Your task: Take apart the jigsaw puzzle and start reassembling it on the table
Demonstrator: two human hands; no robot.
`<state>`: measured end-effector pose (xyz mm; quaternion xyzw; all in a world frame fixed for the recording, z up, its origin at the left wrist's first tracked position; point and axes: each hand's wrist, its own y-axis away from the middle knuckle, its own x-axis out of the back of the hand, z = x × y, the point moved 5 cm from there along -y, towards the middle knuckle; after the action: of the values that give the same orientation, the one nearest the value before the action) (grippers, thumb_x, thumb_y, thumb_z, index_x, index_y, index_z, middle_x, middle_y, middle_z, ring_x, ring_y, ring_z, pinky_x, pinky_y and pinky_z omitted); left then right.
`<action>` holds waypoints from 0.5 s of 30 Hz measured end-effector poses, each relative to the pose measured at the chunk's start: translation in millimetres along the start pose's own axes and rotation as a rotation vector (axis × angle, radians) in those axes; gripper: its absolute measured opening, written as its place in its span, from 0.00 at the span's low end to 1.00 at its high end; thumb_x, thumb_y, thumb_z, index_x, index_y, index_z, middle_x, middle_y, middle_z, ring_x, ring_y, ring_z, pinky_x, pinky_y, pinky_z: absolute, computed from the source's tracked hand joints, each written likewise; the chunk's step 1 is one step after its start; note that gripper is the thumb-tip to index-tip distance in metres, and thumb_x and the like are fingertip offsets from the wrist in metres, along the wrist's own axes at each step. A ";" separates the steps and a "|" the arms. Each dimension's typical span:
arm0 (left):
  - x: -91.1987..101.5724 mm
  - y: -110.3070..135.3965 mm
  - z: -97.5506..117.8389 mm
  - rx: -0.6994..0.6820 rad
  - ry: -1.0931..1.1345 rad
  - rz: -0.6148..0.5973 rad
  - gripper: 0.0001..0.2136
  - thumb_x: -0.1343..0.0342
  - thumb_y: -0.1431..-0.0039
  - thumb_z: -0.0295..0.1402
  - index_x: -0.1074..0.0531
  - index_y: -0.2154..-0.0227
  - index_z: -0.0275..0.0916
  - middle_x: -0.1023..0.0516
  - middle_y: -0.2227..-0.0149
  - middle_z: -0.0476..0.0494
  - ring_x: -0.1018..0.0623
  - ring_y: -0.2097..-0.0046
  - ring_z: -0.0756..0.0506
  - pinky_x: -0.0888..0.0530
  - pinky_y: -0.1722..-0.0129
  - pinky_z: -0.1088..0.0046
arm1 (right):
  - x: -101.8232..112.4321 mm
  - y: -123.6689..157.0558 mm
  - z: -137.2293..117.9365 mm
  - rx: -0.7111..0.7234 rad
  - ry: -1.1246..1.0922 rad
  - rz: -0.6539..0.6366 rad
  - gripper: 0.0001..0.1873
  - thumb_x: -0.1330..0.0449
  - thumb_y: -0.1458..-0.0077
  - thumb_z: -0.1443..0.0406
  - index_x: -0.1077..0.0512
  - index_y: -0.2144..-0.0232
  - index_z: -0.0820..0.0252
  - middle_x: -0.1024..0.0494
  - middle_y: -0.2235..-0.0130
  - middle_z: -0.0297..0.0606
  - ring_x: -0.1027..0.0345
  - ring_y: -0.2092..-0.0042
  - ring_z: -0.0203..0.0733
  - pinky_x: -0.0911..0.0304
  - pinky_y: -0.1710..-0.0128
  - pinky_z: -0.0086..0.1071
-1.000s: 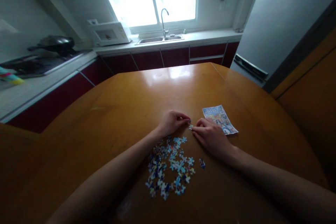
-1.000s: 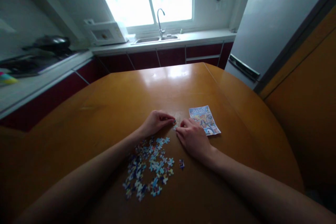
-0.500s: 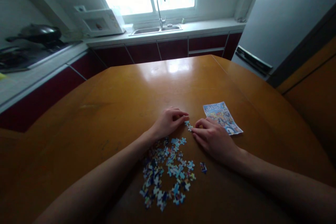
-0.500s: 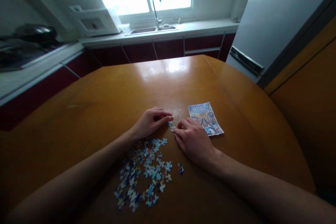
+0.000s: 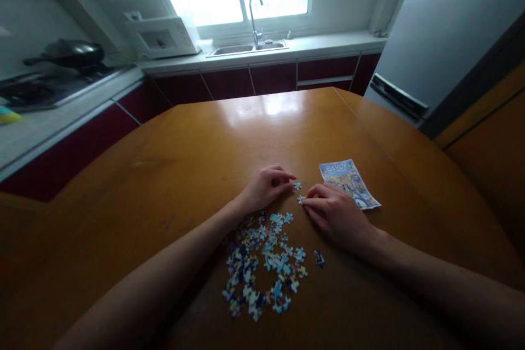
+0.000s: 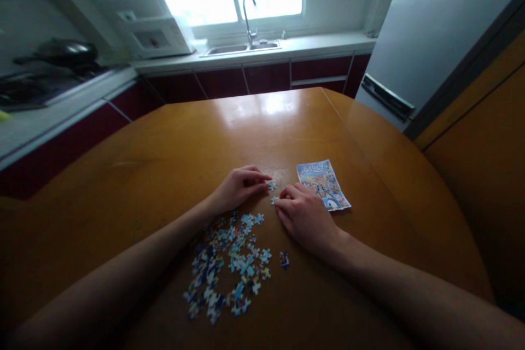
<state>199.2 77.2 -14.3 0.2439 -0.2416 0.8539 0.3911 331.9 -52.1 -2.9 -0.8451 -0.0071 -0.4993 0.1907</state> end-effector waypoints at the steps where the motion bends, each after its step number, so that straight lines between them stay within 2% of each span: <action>1: 0.9 0.0 -0.6 0.010 -0.002 0.009 0.09 0.39 0.39 0.34 0.19 0.58 0.39 0.24 0.66 0.45 0.29 0.69 0.51 0.32 0.69 0.74 | 1.5 0.3 -0.1 0.001 -0.010 0.005 0.10 0.43 0.38 0.67 0.21 0.67 0.56 0.22 0.61 0.39 0.33 0.58 0.44 0.38 0.55 0.39; 6: 2.7 0.2 -0.4 0.039 -0.050 0.056 0.06 0.37 0.42 0.34 0.18 0.63 0.40 0.25 0.68 0.46 0.30 0.70 0.51 0.32 0.69 0.74 | 10.0 0.7 1.8 -0.053 -0.040 0.032 0.10 0.44 0.38 0.69 0.22 0.66 0.59 0.21 0.65 0.39 0.32 0.59 0.44 0.36 0.55 0.40; 11: 0.9 -0.2 1.9 0.053 -0.098 0.058 0.06 0.34 0.45 0.36 0.18 0.66 0.40 0.25 0.69 0.47 0.30 0.70 0.51 0.32 0.70 0.74 | 11.1 -0.3 5.4 -0.100 -0.042 0.051 0.09 0.44 0.39 0.70 0.23 0.65 0.59 0.22 0.63 0.40 0.32 0.59 0.44 0.36 0.55 0.39; 15: -1.1 0.2 2.3 0.022 -0.106 0.048 0.06 0.39 0.40 0.34 0.18 0.63 0.42 0.25 0.67 0.46 0.28 0.68 0.50 0.31 0.67 0.73 | 7.8 -1.0 5.2 -0.094 -0.024 0.049 0.09 0.45 0.39 0.70 0.23 0.64 0.59 0.23 0.60 0.42 0.33 0.56 0.45 0.36 0.54 0.40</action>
<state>200.2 75.1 -13.2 0.2872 -0.2583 0.8515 0.3546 340.0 -50.8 1.8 -0.8591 0.0350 -0.4839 0.1628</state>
